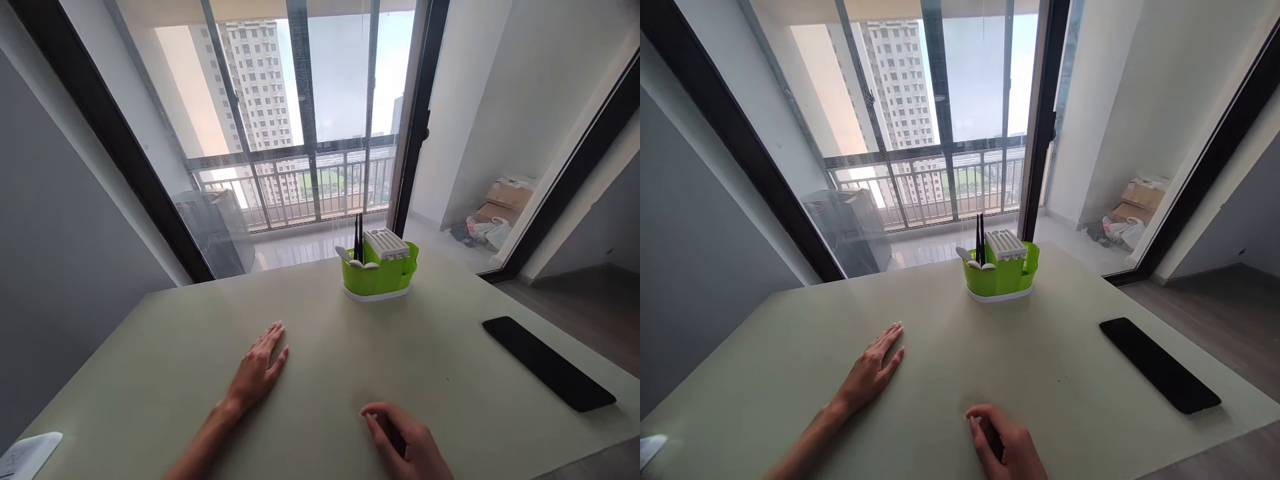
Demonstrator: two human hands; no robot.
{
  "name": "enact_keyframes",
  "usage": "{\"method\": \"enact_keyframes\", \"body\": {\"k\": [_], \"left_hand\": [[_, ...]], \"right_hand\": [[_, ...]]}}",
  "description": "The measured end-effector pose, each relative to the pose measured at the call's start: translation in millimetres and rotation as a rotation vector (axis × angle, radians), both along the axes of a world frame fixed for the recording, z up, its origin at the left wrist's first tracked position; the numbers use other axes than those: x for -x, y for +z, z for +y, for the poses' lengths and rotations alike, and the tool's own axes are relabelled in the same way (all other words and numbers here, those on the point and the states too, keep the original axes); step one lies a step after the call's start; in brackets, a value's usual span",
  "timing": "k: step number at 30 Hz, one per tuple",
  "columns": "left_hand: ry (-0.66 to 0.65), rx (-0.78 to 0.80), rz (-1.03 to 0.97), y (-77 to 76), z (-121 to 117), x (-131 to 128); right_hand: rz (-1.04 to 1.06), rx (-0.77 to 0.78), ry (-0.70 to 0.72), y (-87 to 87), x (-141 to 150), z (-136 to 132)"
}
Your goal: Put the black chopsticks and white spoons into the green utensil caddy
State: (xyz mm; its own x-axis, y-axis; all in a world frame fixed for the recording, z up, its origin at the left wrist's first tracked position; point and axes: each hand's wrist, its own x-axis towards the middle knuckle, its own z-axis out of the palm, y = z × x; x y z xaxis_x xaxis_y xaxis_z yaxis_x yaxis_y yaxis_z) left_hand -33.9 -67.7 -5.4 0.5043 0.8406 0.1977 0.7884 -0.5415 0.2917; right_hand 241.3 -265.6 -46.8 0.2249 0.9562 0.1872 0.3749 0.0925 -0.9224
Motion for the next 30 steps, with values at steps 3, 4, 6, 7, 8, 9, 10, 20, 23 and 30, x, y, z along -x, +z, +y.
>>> {"method": "enact_keyframes", "body": {"k": [3, 4, 6, 7, 8, 9, 10, 20, 23, 30], "left_hand": [[0.012, -0.019, -0.02, -0.5, -6.4, 7.2], [0.01, -0.027, -0.026, -0.9, -7.5, 7.3], [-0.002, -0.04, -0.038, -1.6, -8.7, 6.1], [-0.007, -0.045, -0.046, -1.9, -8.9, 5.3], [-0.01, -0.049, -0.054, -2.1, -9.0, 4.6], [-0.013, -0.051, -0.06, -2.3, -9.0, 4.1], [-0.014, -0.052, -0.063, -2.4, -9.1, 3.8], [-0.03, -0.043, -0.049, -4.0, -10.9, 3.9], [-0.032, -0.045, -0.059, -3.4, -11.7, 4.1], [-0.03, -0.042, -0.069, -4.0, -11.3, 3.7]], "right_hand": [[-0.017, -0.002, -0.03, 0.6, 1.5, 0.0], [-0.02, -0.002, -0.037, 1.1, 1.8, -0.1], [-0.021, 0.003, -0.044, 2.5, 1.9, -0.4], [-0.022, 0.007, -0.048, 3.4, 1.8, -0.5], [-0.025, 0.009, -0.051, 4.3, 1.7, -0.7], [-0.03, 0.01, -0.053, 5.2, 1.6, -0.9], [-0.036, 0.008, -0.055, 6.0, 1.6, -1.1], [-0.07, -0.009, -0.09, 3.8, 2.2, -1.4], [-0.06, -0.004, -0.098, 3.2, 2.0, -1.4], [-0.023, 0.016, -0.078, 10.4, 0.0, -1.6]]}}
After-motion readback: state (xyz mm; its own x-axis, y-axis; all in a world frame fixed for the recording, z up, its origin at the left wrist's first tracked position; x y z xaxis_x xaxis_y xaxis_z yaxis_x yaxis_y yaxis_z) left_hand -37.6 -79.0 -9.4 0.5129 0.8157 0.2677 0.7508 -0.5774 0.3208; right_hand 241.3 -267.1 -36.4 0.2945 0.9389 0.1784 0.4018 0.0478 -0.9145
